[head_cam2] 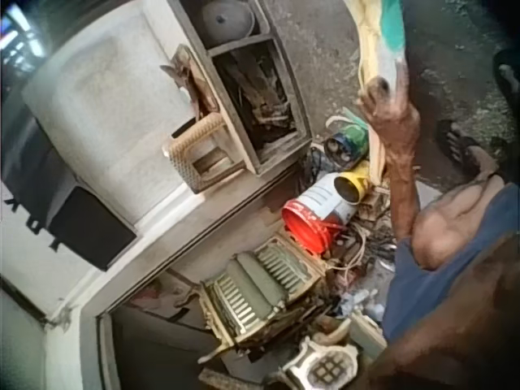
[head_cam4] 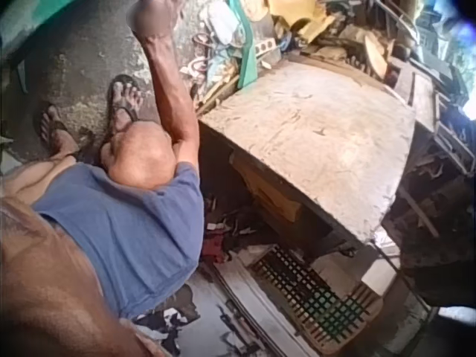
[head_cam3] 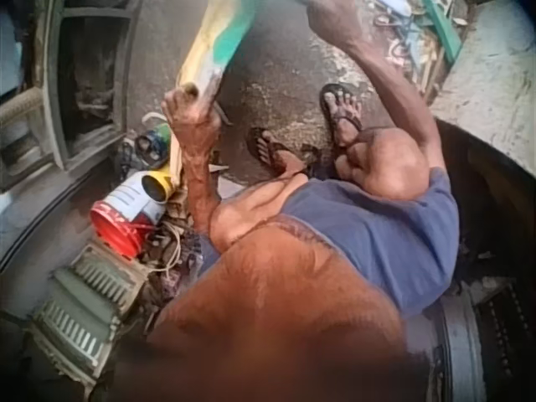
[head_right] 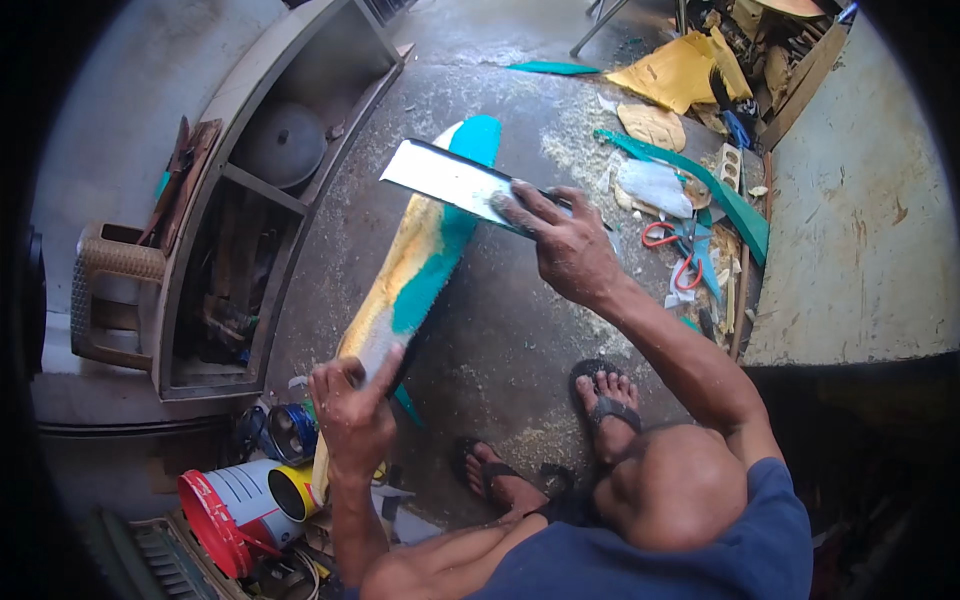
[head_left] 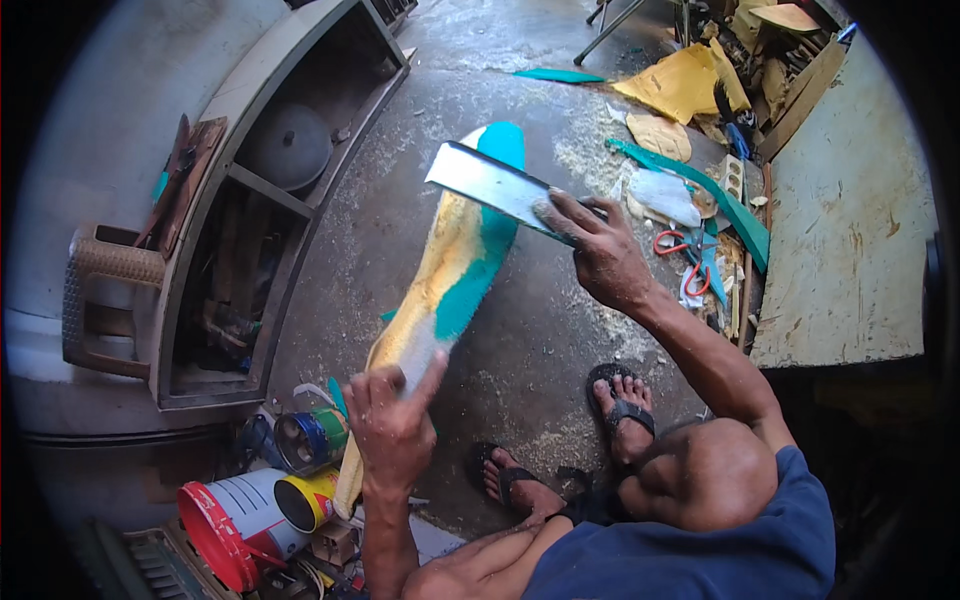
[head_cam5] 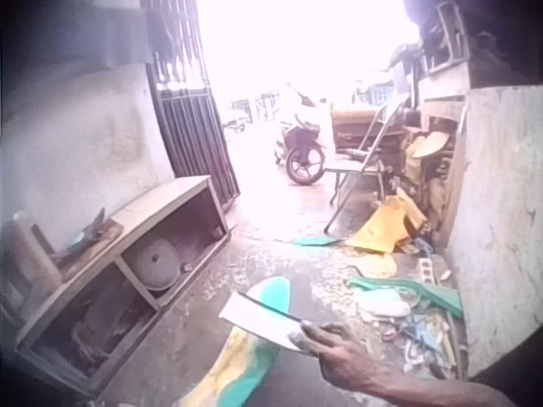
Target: The person shapes a foam motorcycle seat by using a large blade to shave off thin layers of foam and using a smaller knife to trim edges and cut away pieces of green fabric.
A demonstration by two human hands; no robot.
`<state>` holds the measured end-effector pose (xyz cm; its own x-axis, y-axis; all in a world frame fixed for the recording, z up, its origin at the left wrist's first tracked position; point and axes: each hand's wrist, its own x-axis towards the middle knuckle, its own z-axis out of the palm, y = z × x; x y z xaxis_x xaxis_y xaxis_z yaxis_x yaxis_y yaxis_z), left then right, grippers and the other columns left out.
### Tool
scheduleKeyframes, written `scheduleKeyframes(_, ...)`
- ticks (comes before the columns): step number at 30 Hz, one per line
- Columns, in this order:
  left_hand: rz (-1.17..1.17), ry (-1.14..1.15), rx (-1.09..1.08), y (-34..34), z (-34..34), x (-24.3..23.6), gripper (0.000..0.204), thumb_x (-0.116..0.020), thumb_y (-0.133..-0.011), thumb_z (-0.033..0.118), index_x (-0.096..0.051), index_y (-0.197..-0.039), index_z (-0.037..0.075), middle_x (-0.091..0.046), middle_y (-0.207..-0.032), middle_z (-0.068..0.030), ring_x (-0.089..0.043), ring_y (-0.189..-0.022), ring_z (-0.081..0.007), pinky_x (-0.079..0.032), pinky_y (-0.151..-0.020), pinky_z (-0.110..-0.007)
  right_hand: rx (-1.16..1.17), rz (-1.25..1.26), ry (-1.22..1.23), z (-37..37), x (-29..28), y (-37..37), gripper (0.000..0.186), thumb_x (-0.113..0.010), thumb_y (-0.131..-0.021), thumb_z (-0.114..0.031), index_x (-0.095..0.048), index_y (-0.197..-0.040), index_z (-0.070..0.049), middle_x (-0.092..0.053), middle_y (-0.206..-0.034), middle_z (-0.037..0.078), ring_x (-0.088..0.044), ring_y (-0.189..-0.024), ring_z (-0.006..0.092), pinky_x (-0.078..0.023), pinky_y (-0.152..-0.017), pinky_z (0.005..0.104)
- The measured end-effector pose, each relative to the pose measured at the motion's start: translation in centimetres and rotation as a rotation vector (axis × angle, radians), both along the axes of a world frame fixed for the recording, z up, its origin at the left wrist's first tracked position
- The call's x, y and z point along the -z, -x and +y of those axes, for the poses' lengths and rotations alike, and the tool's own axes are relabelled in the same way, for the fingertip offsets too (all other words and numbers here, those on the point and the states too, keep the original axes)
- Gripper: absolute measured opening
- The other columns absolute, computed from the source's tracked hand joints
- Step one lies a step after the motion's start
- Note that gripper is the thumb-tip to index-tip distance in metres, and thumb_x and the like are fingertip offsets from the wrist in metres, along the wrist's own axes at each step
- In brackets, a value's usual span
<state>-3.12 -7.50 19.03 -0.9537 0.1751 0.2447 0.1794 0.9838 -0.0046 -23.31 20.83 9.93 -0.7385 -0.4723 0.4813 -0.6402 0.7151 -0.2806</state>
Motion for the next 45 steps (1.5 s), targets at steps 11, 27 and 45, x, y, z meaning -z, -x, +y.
scheduleKeyframes(11,-0.139,-0.028,-0.25,1.7,1.1,2.5,0.096,-0.069,-0.076,-0.005,-0.035,-0.163,0.018,-0.051,-0.149,-0.0245,-0.056,-0.131,-0.0431,-0.039,-0.109,-0.054,-0.155,-0.04,-0.111,-5.4,-3.1,-4.6,0.074,-0.064,-0.084,-0.003,-0.051,-0.15,-0.033,-0.051,-0.154,0.003,-0.05,-0.129,0.0388,-0.042,-0.104,0.0556)
scheduleKeyframes(27,-0.121,-0.018,-0.093,0.9,4.0,-0.2,0.085,-0.065,-0.071,-0.006,-0.054,-0.151,0.02,-0.058,-0.143,-0.0237,-0.059,-0.124,-0.0386,-0.041,-0.1,-0.051,-0.064,-0.034,-0.094,-2.9,1.3,1.0,0.076,-0.059,-0.086,0.003,-0.05,-0.151,-0.035,-0.053,-0.152,-0.001,-0.057,-0.116,0.0349,-0.051,-0.095,0.0528)
scheduleKeyframes(45,-0.081,0.09,0.003,2.0,5.4,-0.5,0.077,-0.06,-0.078,-0.005,-0.059,-0.148,0.027,-0.059,-0.142,-0.0249,-0.06,-0.122,-0.0432,-0.043,-0.1,-0.053,-0.089,-0.131,-0.251,1.9,-0.6,-1.6,0.072,-0.06,-0.087,-0.001,-0.05,-0.15,-0.036,-0.053,-0.152,0.003,-0.055,-0.121,0.0399,-0.049,-0.102,0.0568)
